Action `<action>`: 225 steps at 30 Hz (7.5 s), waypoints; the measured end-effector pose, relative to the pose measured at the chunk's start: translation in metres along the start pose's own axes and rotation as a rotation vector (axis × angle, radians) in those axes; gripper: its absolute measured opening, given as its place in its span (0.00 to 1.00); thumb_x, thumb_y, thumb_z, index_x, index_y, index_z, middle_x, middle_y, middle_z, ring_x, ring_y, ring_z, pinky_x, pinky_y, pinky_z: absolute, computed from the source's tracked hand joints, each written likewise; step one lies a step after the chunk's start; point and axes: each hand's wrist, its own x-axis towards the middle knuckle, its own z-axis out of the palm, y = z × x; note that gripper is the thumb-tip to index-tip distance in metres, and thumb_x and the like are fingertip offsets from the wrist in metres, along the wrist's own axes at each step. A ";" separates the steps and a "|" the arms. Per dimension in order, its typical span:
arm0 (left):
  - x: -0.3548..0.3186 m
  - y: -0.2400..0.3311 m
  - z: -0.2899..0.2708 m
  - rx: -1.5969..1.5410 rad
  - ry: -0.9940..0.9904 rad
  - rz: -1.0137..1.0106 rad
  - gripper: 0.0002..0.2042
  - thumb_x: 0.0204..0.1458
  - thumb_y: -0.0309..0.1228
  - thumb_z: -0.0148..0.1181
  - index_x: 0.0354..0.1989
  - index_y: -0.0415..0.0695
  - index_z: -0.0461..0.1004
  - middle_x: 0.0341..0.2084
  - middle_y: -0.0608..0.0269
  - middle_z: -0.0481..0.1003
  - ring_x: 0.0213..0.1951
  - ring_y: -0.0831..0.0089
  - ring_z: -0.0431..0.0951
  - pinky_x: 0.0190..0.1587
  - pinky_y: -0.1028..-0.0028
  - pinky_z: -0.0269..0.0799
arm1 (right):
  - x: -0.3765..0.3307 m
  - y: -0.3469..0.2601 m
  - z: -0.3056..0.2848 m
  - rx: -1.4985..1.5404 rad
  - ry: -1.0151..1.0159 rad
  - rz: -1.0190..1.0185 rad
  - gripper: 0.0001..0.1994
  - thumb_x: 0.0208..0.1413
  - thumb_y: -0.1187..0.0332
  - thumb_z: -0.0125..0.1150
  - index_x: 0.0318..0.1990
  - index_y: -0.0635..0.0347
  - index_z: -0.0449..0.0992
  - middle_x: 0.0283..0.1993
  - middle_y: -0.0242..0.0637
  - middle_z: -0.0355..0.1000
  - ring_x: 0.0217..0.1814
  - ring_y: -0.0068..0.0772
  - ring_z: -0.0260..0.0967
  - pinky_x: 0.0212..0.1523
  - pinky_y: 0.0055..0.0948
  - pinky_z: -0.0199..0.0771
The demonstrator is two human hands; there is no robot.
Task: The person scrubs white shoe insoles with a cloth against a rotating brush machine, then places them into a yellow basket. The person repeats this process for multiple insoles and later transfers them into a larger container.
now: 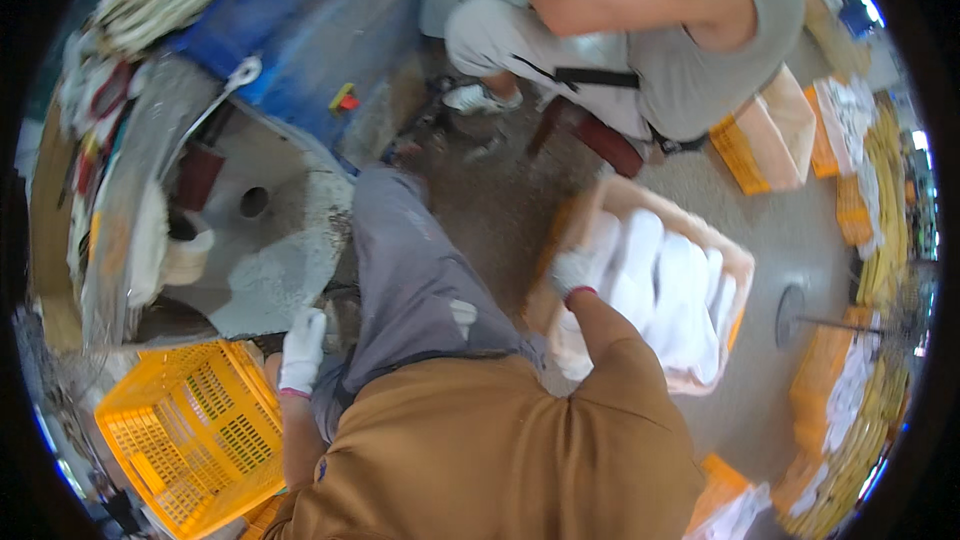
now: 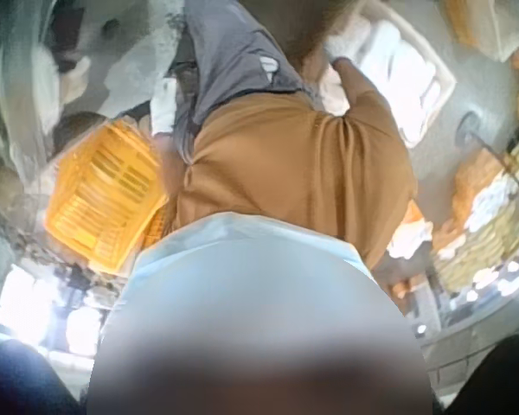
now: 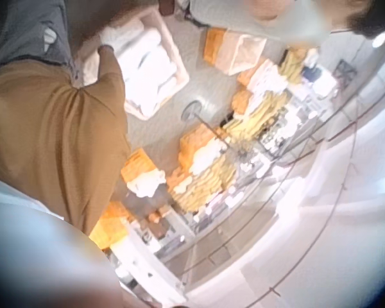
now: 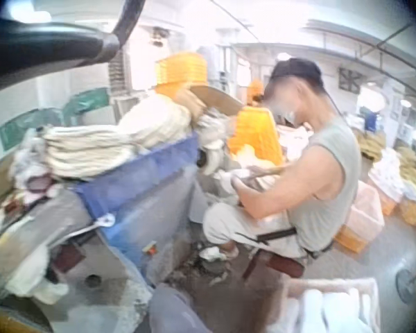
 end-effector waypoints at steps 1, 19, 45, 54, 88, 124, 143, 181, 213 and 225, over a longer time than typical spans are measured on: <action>-0.007 -0.006 0.001 -0.057 -0.010 -0.011 0.21 0.67 0.47 0.55 0.53 0.40 0.77 0.45 0.43 0.81 0.50 0.47 0.82 0.54 0.59 0.74 | -0.001 0.004 -0.009 -0.031 -0.112 0.065 0.15 0.58 0.56 0.57 0.38 0.52 0.88 0.43 0.45 0.84 0.48 0.55 0.79 0.62 0.73 0.65; -0.116 -0.108 -0.071 -0.868 -0.021 -0.405 0.18 0.68 0.45 0.57 0.50 0.41 0.78 0.36 0.56 0.81 0.36 0.71 0.80 0.41 0.69 0.75 | -0.073 -0.205 -0.449 0.920 0.457 -0.424 0.18 0.66 0.59 0.58 0.54 0.60 0.83 0.55 0.48 0.81 0.58 0.50 0.78 0.63 0.38 0.76; -0.170 0.016 -0.056 -0.123 -0.943 -0.007 0.16 0.67 0.44 0.59 0.50 0.42 0.76 0.32 0.63 0.77 0.31 0.73 0.76 0.32 0.68 0.73 | -0.566 -0.092 -0.087 0.969 0.092 0.952 0.20 0.65 0.56 0.47 0.41 0.58 0.85 0.48 0.55 0.81 0.53 0.57 0.80 0.55 0.51 0.78; -0.223 0.146 0.170 -0.361 -0.867 -0.233 0.16 0.67 0.43 0.60 0.54 0.44 0.74 0.40 0.60 0.78 0.35 0.69 0.79 0.35 0.68 0.78 | -0.612 0.087 0.062 1.175 0.054 1.187 0.19 0.63 0.54 0.51 0.45 0.54 0.85 0.51 0.48 0.81 0.55 0.54 0.78 0.57 0.47 0.76; -0.273 0.365 0.280 -0.358 -0.219 -0.213 0.16 0.71 0.46 0.54 0.34 0.49 0.66 0.19 0.71 0.65 0.19 0.79 0.66 0.25 0.71 0.74 | -0.481 0.522 0.305 1.764 0.563 1.584 0.11 0.62 0.66 0.65 0.27 0.54 0.73 0.23 0.28 0.69 0.21 0.22 0.64 0.21 0.29 0.66; -0.112 0.395 0.482 -0.121 -0.191 -0.101 0.48 0.61 0.44 0.67 0.78 0.29 0.43 0.65 0.45 0.69 0.59 0.61 0.77 0.60 0.67 0.75 | -0.347 0.724 0.181 0.450 0.456 0.464 0.44 0.51 0.52 0.75 0.71 0.63 0.64 0.62 0.61 0.72 0.67 0.62 0.69 0.66 0.52 0.71; -0.124 0.401 0.321 1.010 -0.057 -0.025 0.24 0.58 0.33 0.62 0.63 0.38 0.72 0.52 0.42 0.80 0.53 0.41 0.80 0.57 0.58 0.75 | -0.291 0.789 0.210 0.833 0.597 0.474 0.15 0.67 0.68 0.55 0.56 0.59 0.83 0.56 0.41 0.82 0.60 0.40 0.79 0.64 0.35 0.77; -0.125 0.664 0.627 0.609 0.119 1.590 0.28 0.48 0.39 0.70 0.60 0.47 0.75 0.56 0.49 0.75 0.60 0.48 0.73 0.62 0.48 0.65 | -0.394 0.515 0.174 0.754 0.271 -0.210 0.39 0.46 0.59 0.76 0.69 0.56 0.71 0.70 0.59 0.64 0.72 0.67 0.60 0.70 0.60 0.61; -0.284 0.405 0.453 1.022 -0.529 0.926 0.24 0.48 0.35 0.67 0.54 0.39 0.77 0.32 0.49 0.78 0.38 0.47 0.77 0.52 0.49 0.66 | -0.356 0.607 0.130 2.305 0.330 0.257 0.25 0.55 0.59 0.77 0.56 0.58 0.76 0.44 0.39 0.74 0.50 0.43 0.74 0.57 0.48 0.73; -0.279 0.384 0.452 -0.235 -0.214 -0.579 0.36 0.59 0.55 0.66 0.60 0.32 0.67 0.53 0.44 0.75 0.56 0.54 0.75 0.61 0.55 0.71 | -0.368 0.590 0.203 0.704 0.303 -0.088 0.22 0.48 0.65 0.75 0.53 0.50 0.80 0.39 0.41 0.77 0.41 0.45 0.77 0.46 0.45 0.76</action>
